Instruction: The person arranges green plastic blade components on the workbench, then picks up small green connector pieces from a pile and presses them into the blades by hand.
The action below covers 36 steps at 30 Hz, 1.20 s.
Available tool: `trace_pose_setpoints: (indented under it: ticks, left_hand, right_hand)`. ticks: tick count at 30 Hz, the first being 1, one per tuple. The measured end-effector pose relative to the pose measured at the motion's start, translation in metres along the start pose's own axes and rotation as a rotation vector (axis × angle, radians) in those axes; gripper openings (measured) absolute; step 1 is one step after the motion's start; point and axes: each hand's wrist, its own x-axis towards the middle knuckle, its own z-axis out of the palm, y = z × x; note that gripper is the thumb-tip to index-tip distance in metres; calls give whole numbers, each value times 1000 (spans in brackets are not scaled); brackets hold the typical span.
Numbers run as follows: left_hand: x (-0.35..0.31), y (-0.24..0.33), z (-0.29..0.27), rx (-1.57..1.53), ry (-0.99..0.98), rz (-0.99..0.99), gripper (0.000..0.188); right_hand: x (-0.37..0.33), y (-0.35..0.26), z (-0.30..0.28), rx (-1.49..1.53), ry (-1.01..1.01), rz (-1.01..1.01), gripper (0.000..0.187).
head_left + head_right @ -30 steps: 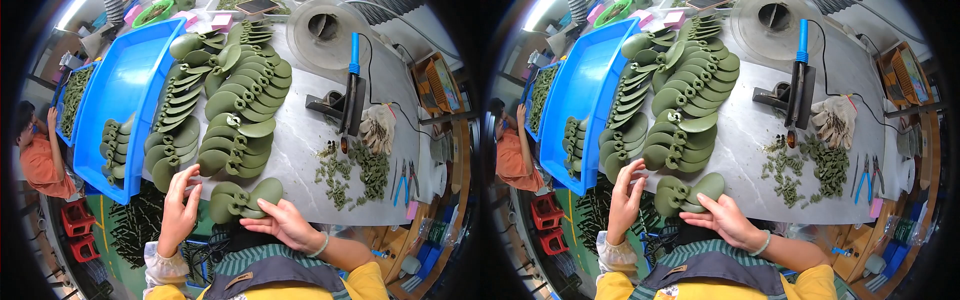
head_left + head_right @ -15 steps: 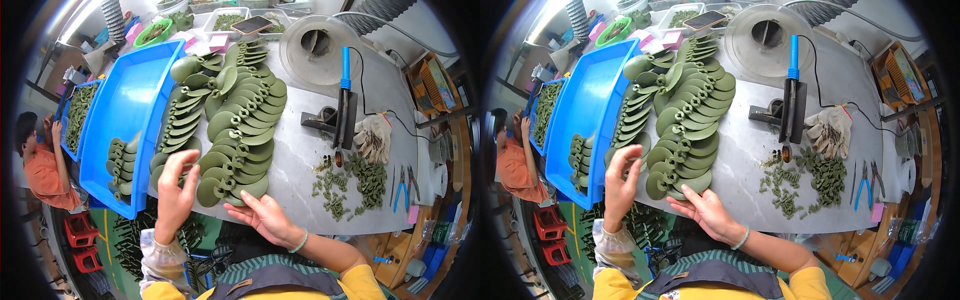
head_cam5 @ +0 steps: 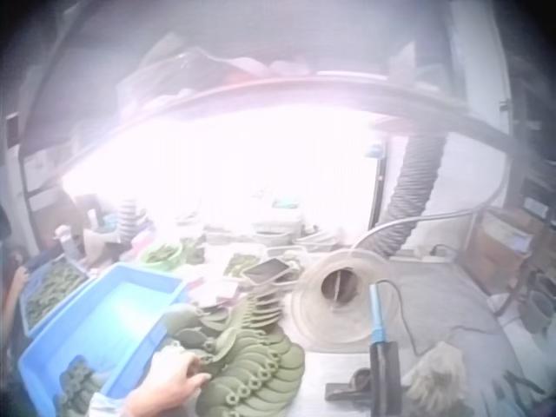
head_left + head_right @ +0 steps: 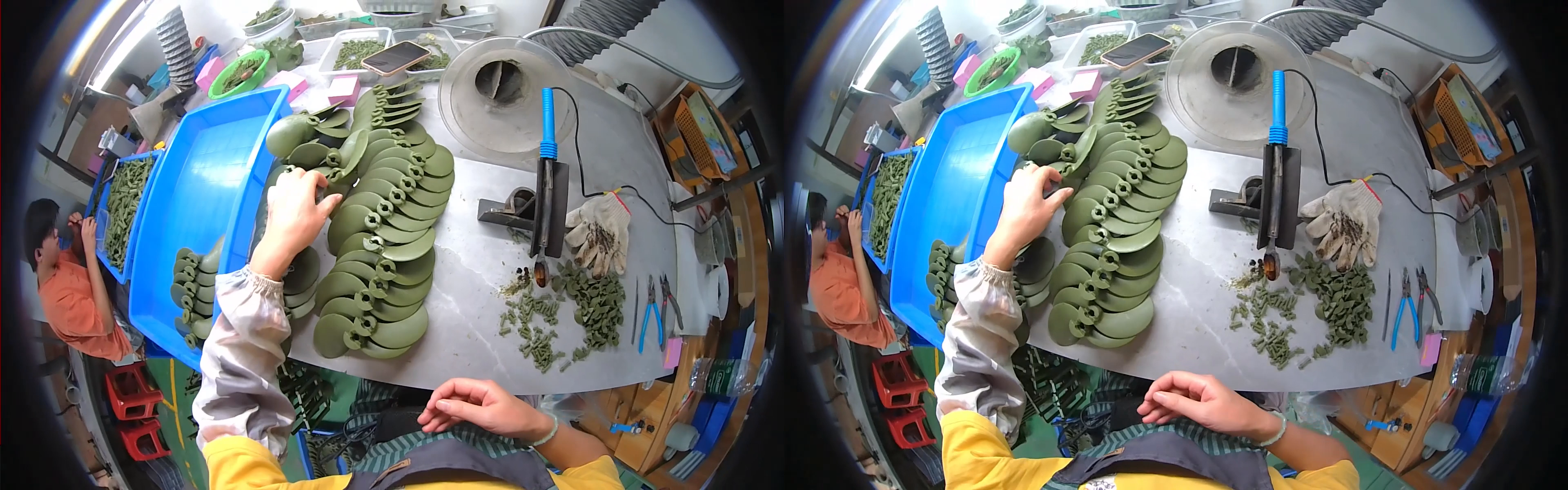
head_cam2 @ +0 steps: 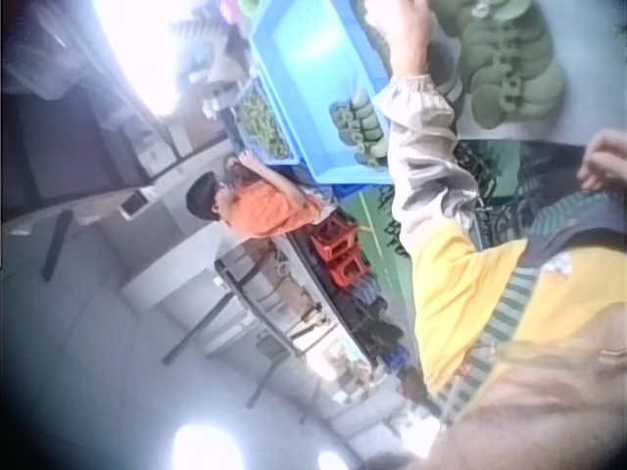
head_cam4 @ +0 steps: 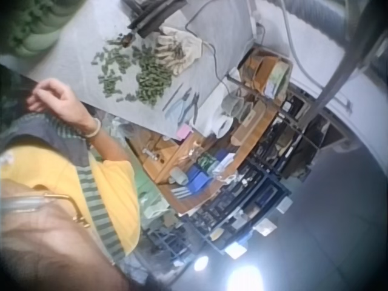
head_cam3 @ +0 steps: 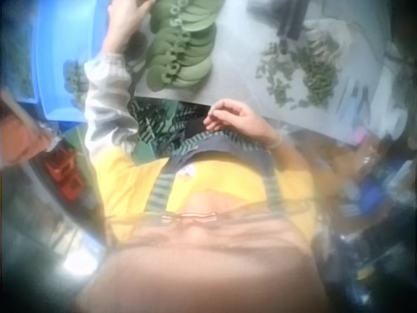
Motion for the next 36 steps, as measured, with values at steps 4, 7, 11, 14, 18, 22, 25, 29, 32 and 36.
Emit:
trace_pose_setpoints:
  ticks: [4, 7, 11, 14, 18, 22, 25, 29, 32, 36]
  left_hand:
    - [6, 0, 3, 111, 15, -15, 29]
    - [7, -4, 0, 125, 16, 0, 30]
    - [3, 14, -16, -3, -19, 9, 29]
    - [-11, 29, -23, -90, -150, 18, 31]
    - [-22, 24, -11, -36, -233, 67, 37]
    - [-13, 22, -6, -155, -304, -66, 41]
    - [-7, 30, -12, -90, -413, -101, 45]
    - [-2, 31, -18, -176, -454, -153, 46]
    - [3, 31, -16, -278, -538, -134, 44]
    - [-3, 27, -10, -483, -555, -187, 38]
  right_hand:
    - [-3, 4, -5, 3, 27, -25, 24]
    - [-1, 5, -6, -5, 24, -22, 24]
    - [2, 6, -8, -4, 43, -17, 25]
    - [6, 11, -11, 40, 48, 26, 29]
    - [22, 13, -4, 96, 64, 89, 43]
    - [47, 21, 4, 273, 3, 144, 53]
    - [69, 27, 17, 399, -16, 155, 54]
    - [90, 29, 34, 581, 63, 85, 44]
    - [100, 32, 34, 644, 58, 48, 35]
    - [105, 35, 29, 730, 7, 9, 31]
